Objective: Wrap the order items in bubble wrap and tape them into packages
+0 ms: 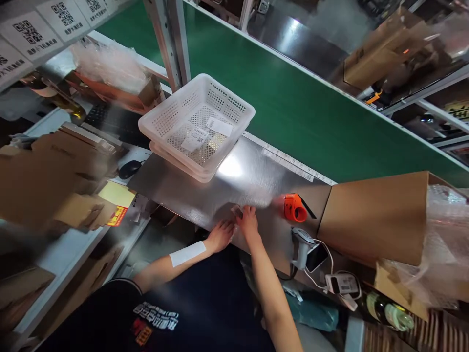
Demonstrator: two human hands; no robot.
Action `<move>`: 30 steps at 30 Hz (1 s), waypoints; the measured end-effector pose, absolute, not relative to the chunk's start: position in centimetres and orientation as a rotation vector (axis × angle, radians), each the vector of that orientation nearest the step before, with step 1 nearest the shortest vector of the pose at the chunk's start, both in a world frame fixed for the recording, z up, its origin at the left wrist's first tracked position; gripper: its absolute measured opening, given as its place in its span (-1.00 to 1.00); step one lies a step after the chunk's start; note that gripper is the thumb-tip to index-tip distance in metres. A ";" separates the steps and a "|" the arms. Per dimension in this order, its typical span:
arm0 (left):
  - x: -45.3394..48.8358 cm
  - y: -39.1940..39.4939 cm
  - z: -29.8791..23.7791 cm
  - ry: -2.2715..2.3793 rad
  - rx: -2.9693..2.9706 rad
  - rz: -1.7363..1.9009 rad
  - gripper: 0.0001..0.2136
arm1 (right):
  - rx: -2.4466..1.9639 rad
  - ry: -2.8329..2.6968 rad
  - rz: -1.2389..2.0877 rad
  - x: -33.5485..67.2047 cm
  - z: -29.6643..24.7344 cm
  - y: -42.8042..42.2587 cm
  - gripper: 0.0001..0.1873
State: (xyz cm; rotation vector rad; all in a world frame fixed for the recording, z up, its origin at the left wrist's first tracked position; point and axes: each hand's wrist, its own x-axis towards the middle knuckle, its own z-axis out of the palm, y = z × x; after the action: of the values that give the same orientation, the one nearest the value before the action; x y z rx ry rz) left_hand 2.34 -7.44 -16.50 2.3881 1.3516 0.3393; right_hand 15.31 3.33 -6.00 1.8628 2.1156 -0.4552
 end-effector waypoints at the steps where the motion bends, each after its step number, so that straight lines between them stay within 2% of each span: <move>1: 1.5 -7.4 -16.4 1.307 2.418 0.353 -0.56 | 1.850 2.119 -0.459 15.5 -5.9 3.6 -0.65; 6: -1.2 -6.3 -15.8 1.123 2.512 0.373 -0.50 | 1.800 2.087 -0.549 16.8 -6.3 6.1 -0.76; 11: -0.2 -4.1 -15.1 1.334 2.445 0.313 -0.51 | 1.848 2.106 -0.594 19.4 -6.4 10.8 -0.73; 17: -0.7 -2.6 -14.9 1.298 2.445 0.269 -0.52 | 1.657 2.108 -0.924 23.7 -5.4 15.7 -0.84; 20: -1.5 -2.5 -15.1 1.256 2.467 0.296 -0.53 | 1.611 2.092 -0.982 24.3 -5.2 16.6 -0.85; 22: -1.6 -2.5 -15.2 1.251 2.474 0.304 -0.53 | 1.628 2.094 -0.944 23.8 -5.5 16.4 -0.82; 25: -1.4 -2.5 -14.9 1.265 2.467 0.276 -0.55 | 1.715 2.100 -0.812 21.8 -6.6 14.3 -0.65; 30: -1.4 -2.6 -14.1 1.270 2.443 0.213 -0.56 | 2.116 2.194 -0.376 18.1 -9.5 7.1 -0.55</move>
State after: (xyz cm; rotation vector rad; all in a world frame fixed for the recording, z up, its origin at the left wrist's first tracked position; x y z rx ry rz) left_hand -1.37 -2.63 -14.10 2.4433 1.2698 0.2131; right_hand 18.14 7.10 -9.51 2.1164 2.1937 -0.3762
